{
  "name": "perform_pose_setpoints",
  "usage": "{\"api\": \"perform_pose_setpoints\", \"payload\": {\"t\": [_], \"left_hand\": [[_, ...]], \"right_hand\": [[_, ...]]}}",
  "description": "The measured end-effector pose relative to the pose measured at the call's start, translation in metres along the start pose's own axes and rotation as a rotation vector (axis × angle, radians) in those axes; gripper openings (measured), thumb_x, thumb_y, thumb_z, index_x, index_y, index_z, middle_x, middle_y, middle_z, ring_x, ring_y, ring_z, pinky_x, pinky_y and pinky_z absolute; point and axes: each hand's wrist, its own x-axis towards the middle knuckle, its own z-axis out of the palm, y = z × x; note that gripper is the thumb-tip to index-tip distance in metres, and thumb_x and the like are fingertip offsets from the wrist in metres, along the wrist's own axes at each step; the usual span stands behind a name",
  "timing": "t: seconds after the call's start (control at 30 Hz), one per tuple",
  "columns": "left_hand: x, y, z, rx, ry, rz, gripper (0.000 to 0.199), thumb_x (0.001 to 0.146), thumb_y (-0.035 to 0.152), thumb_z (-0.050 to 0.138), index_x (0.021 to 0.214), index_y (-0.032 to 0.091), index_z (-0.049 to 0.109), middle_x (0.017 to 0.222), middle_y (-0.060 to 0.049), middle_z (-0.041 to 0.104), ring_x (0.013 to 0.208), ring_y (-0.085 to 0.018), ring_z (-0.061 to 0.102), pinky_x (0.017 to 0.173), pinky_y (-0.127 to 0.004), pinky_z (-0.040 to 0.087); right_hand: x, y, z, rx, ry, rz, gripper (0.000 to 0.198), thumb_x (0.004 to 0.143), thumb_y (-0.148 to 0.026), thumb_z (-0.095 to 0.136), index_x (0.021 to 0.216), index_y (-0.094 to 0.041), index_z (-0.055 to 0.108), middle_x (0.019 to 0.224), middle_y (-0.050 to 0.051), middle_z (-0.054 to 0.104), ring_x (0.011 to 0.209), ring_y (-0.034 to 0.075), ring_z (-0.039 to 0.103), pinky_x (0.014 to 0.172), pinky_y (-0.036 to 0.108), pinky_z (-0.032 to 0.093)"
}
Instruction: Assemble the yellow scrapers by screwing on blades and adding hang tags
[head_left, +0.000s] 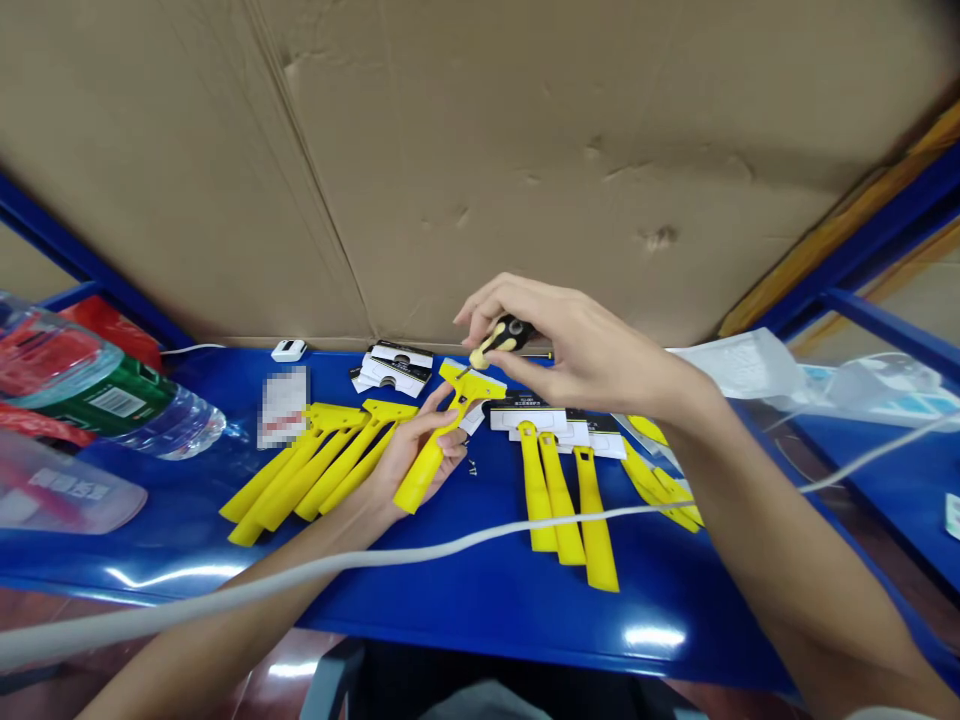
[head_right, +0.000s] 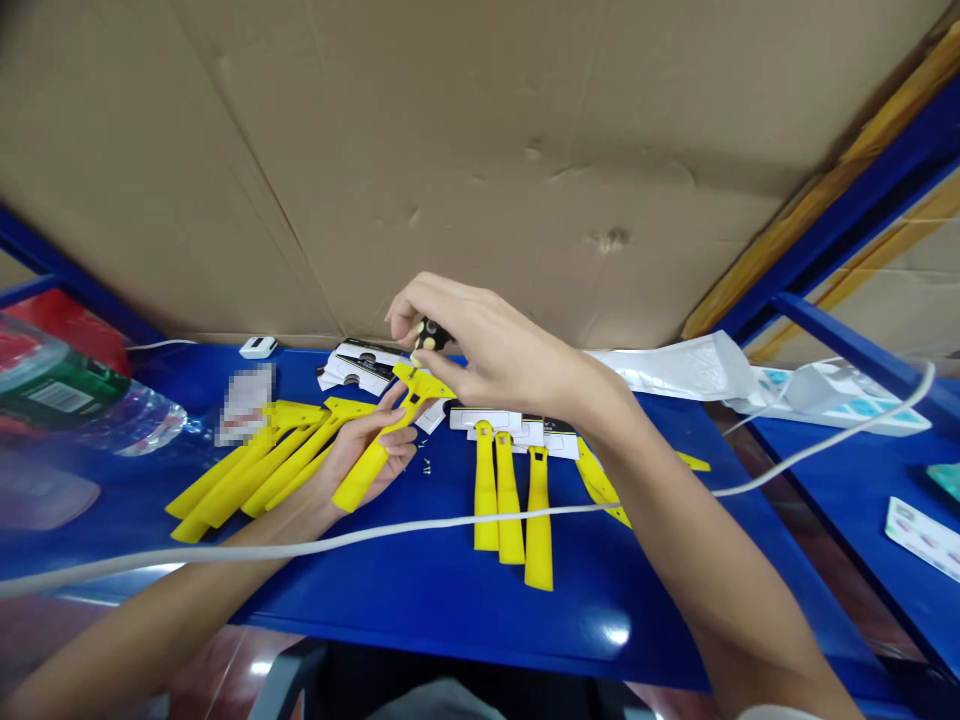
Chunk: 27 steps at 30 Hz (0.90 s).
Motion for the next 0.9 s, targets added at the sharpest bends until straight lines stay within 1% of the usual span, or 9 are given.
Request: {"api": "perform_pose_setpoints", "payload": {"t": [0.1, 0.17, 0.23, 0.33, 0.4, 0.57, 0.7, 0.83, 0.9], "left_hand": [[-0.0014, 0.0001, 0.0006, -0.005, -0.009, 0.004, 0.077, 0.089, 0.000, 0.070, 0.158, 0.031, 0.052, 0.140, -0.014, 0.071, 0.053, 0.000, 0.049, 0.053, -0.015, 0.046], [-0.0023, -0.0015, 0.0003, -0.009, 0.000, -0.010, 0.078, 0.088, 0.000, 0.071, 0.158, 0.031, 0.053, 0.138, -0.014, 0.072, 0.052, 0.000, 0.048, 0.052, -0.015, 0.045], [-0.0028, -0.0030, -0.0001, -0.012, 0.012, -0.019, 0.078, 0.087, -0.001, 0.071, 0.156, 0.031, 0.055, 0.133, -0.012, 0.074, 0.052, -0.001, 0.048, 0.052, -0.016, 0.044], [-0.0024, -0.0028, -0.0005, -0.012, 0.006, -0.007, 0.073, 0.087, 0.000, 0.073, 0.151, 0.030, 0.058, 0.130, -0.010, 0.074, 0.052, 0.000, 0.048, 0.052, -0.015, 0.045], [-0.0020, -0.0012, -0.0007, -0.014, -0.006, 0.003, 0.070, 0.087, 0.000, 0.073, 0.149, 0.031, 0.059, 0.133, -0.010, 0.073, 0.052, 0.000, 0.049, 0.052, -0.015, 0.046], [-0.0021, 0.0005, -0.0003, -0.019, -0.033, 0.006, 0.071, 0.090, 0.000, 0.070, 0.152, 0.031, 0.055, 0.135, -0.010, 0.072, 0.052, 0.001, 0.050, 0.052, -0.014, 0.048], [-0.0021, -0.0002, 0.0014, -0.016, -0.007, 0.004, 0.073, 0.089, -0.001, 0.068, 0.153, 0.031, 0.053, 0.130, -0.010, 0.073, 0.051, 0.000, 0.050, 0.052, -0.014, 0.047], [-0.0021, -0.0005, 0.0017, -0.026, 0.000, 0.009, 0.071, 0.090, -0.002, 0.067, 0.151, 0.031, 0.054, 0.130, -0.010, 0.072, 0.051, 0.000, 0.050, 0.052, -0.014, 0.047], [-0.0023, -0.0010, 0.0008, -0.024, -0.003, 0.009, 0.069, 0.090, -0.002, 0.068, 0.150, 0.031, 0.055, 0.126, -0.009, 0.072, 0.051, 0.000, 0.050, 0.051, -0.015, 0.047]], "right_hand": [[0.0002, 0.0008, 0.0018, -0.042, 0.070, 0.056, 0.008, 0.106, -0.028, 0.065, 0.110, -0.022, 0.066, 0.108, 0.006, 0.077, 0.092, 0.021, 0.068, 0.088, 0.037, 0.053], [0.0001, 0.0004, 0.0020, -0.069, 0.088, 0.096, 0.013, 0.106, -0.034, 0.067, 0.109, -0.022, 0.066, 0.104, 0.006, 0.077, 0.089, 0.021, 0.068, 0.087, 0.038, 0.054], [-0.0004, 0.0004, 0.0010, -0.057, 0.082, 0.106, 0.018, 0.103, -0.035, 0.070, 0.115, -0.022, 0.065, 0.112, 0.008, 0.076, 0.098, 0.024, 0.070, 0.092, 0.041, 0.055], [-0.0017, 0.0028, -0.0003, 0.007, 0.063, 0.065, 0.028, 0.100, -0.032, 0.072, 0.126, -0.025, 0.064, 0.136, 0.013, 0.070, 0.120, 0.029, 0.068, 0.103, 0.048, 0.056], [-0.0023, 0.0051, 0.0002, 0.034, 0.081, 0.047, 0.026, 0.101, -0.031, 0.071, 0.125, -0.025, 0.064, 0.141, 0.013, 0.069, 0.122, 0.030, 0.068, 0.104, 0.049, 0.056], [-0.0014, 0.0046, 0.0042, 0.000, 0.119, 0.089, 0.018, 0.103, -0.033, 0.073, 0.114, -0.022, 0.065, 0.109, 0.007, 0.077, 0.095, 0.023, 0.073, 0.092, 0.041, 0.057], [-0.0011, 0.0020, 0.0065, 0.069, 0.082, 0.082, 0.027, 0.099, -0.023, 0.071, 0.125, -0.022, 0.063, 0.128, 0.011, 0.075, 0.114, 0.026, 0.072, 0.098, 0.042, 0.057], [-0.0020, 0.0043, 0.0080, 0.106, 0.109, 0.108, 0.022, 0.102, -0.027, 0.072, 0.121, -0.022, 0.063, 0.112, 0.006, 0.078, 0.097, 0.022, 0.075, 0.089, 0.038, 0.058], [-0.0024, 0.0056, 0.0080, 0.078, 0.127, 0.129, 0.026, 0.100, -0.031, 0.076, 0.121, -0.022, 0.063, 0.107, 0.005, 0.078, 0.093, 0.021, 0.074, 0.087, 0.038, 0.058]]}}
